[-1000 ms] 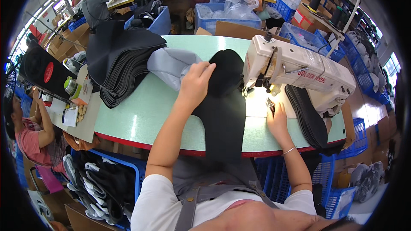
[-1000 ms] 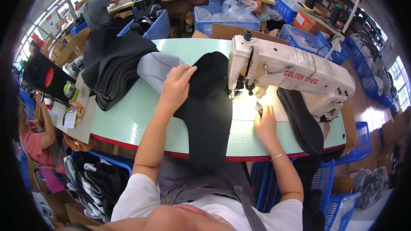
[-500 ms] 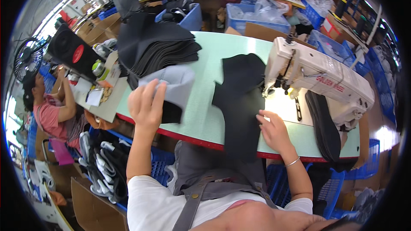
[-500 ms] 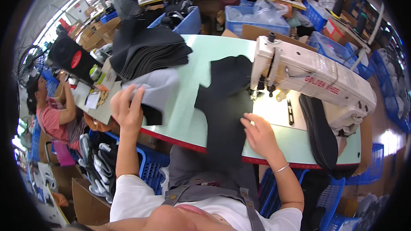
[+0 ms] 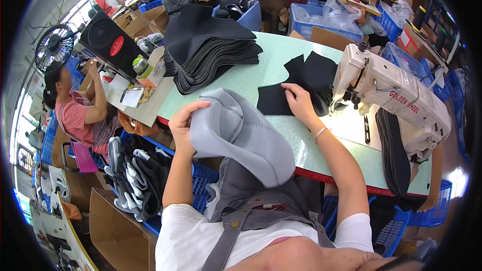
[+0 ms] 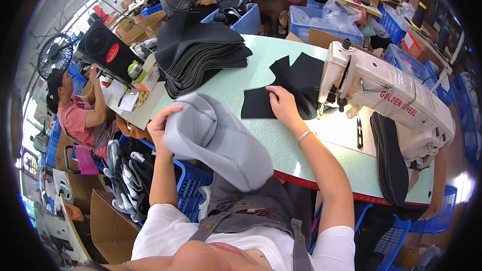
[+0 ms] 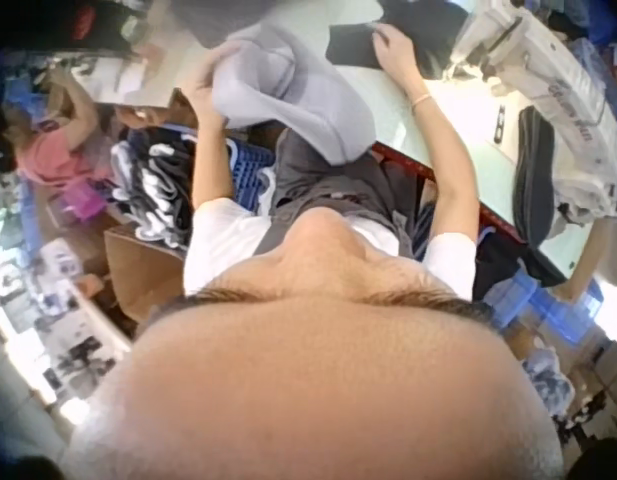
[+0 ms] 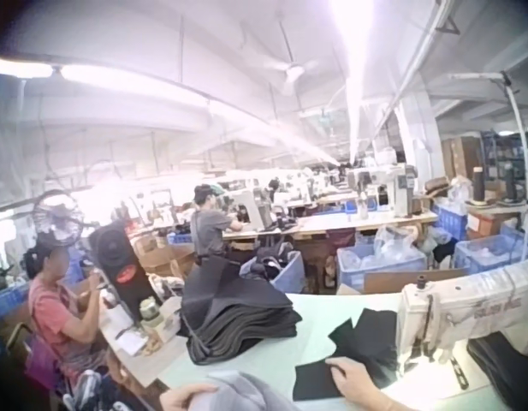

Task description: The person places shoe pieces from crates onto a workbench. They then align the fabric pieces and sew them together using a sewing machine, turning the stitched piece by hand.

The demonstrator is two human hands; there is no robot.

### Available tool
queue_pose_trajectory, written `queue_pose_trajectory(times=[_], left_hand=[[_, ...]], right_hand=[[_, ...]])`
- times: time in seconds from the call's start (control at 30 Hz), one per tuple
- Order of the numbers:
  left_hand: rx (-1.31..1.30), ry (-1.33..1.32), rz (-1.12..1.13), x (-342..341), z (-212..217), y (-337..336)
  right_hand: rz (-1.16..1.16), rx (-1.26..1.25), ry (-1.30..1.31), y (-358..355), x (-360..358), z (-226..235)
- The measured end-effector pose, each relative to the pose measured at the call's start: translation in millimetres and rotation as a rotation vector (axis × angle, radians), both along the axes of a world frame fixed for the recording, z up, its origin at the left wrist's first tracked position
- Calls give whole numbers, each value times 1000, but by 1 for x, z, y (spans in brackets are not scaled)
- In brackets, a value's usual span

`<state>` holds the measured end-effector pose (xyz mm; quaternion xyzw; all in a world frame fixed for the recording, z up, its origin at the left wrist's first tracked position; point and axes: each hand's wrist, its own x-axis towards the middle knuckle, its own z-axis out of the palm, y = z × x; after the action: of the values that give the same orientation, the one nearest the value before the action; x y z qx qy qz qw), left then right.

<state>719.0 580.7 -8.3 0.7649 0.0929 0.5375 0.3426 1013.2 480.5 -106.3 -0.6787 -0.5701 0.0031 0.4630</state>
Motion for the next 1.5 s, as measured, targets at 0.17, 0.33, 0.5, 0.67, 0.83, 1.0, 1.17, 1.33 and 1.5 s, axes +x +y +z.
queue_pose_trajectory(times=[0.17, 0.33, 0.5, 0.67, 0.83, 1.0, 1.17, 1.33, 1.5], left_hand=[[-833, -58, -487, -18, -18, 10], [-979, -154, -684, 2, -40, 3], [-1091, -128, -565, 27, -31, -4], [-885, 297, -684, 36, -9, -8], [-895, 469, -821, 49, -16, -33], [-1256, -17, -1106, 46, -29, -53], [-1038, -71, -1247, 44, -50, -60], [-646, -4, -1270, 49, -52, -50], [-831, 154, -1397, 45, -41, -65]], right_hand=[[519, -122, 698, -68, -57, 25], [350, -276, 749, -106, -95, 31], [57, 29, 293, -125, -95, 62], [-48, 12, -339, -158, -75, 103], [-114, 20, -310, -168, -50, 110], [-93, 168, -384, -154, -25, 86], [-142, 352, -527, -108, -26, 60], [26, 324, -290, -121, -56, 89], [235, 274, -703, -159, -100, 110]])
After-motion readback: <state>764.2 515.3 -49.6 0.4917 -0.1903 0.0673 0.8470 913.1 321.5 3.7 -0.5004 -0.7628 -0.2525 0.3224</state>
